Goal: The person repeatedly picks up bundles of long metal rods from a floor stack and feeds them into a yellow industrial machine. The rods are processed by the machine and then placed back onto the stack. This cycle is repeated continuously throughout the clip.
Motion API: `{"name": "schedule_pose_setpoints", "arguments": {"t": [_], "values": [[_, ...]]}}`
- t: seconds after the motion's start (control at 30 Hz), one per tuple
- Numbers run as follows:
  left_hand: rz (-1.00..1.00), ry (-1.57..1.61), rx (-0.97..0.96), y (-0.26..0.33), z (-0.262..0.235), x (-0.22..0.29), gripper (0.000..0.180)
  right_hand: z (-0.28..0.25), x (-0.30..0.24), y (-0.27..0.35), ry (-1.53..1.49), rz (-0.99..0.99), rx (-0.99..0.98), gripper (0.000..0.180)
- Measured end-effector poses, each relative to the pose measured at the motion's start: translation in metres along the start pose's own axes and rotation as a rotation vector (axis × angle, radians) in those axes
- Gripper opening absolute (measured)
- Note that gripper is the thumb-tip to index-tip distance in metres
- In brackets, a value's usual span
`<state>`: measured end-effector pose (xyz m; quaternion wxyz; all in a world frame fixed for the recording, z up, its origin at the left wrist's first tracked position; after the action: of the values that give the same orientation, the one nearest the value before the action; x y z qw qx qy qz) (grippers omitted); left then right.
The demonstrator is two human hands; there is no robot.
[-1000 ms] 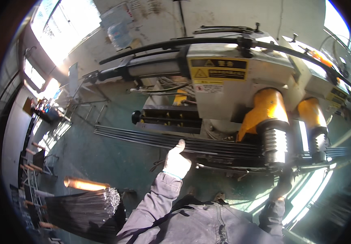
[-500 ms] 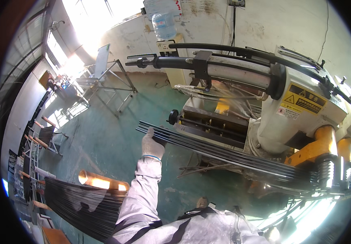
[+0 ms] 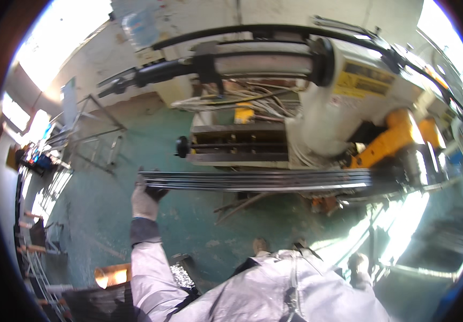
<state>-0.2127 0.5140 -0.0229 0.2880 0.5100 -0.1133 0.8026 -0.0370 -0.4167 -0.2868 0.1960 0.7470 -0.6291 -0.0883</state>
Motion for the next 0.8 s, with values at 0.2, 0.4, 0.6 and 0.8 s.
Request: {"name": "schedule_pose_setpoints", "arguments": {"t": [0.2,0.4,0.6,0.8], "values": [[-0.024,-0.232,-0.002,-0.003,-0.003,0.007,0.072,-0.033,-0.014,-0.015,-1.39,0.656,-0.222,0.026],[0.14,0.064,0.258,0.007,0.002,-0.007,0.073,-0.065,-0.037,-0.073,-1.077,0.398,-0.328,0.037],[-0.039,0.345,0.489,0.093,0.063,-0.155,0.072,-0.02,0.027,-0.159,-0.942,0.392,-0.411,0.044],[-0.517,0.314,-0.014,0.209,0.219,-0.362,0.049,0.001,0.172,-0.215,-0.46,0.261,-0.277,0.045]]}}
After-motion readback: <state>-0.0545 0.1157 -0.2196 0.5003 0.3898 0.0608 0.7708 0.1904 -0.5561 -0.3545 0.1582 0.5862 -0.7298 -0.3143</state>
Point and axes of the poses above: each hand's wrist, its own y-axis away from the middle knuckle, its own z-axis out of the palm, x = y × z, the point moved 8 cm from there along -y, towards the middle knuckle, and after that the axes turned 8 degrees about z, right-handed, at the moved point
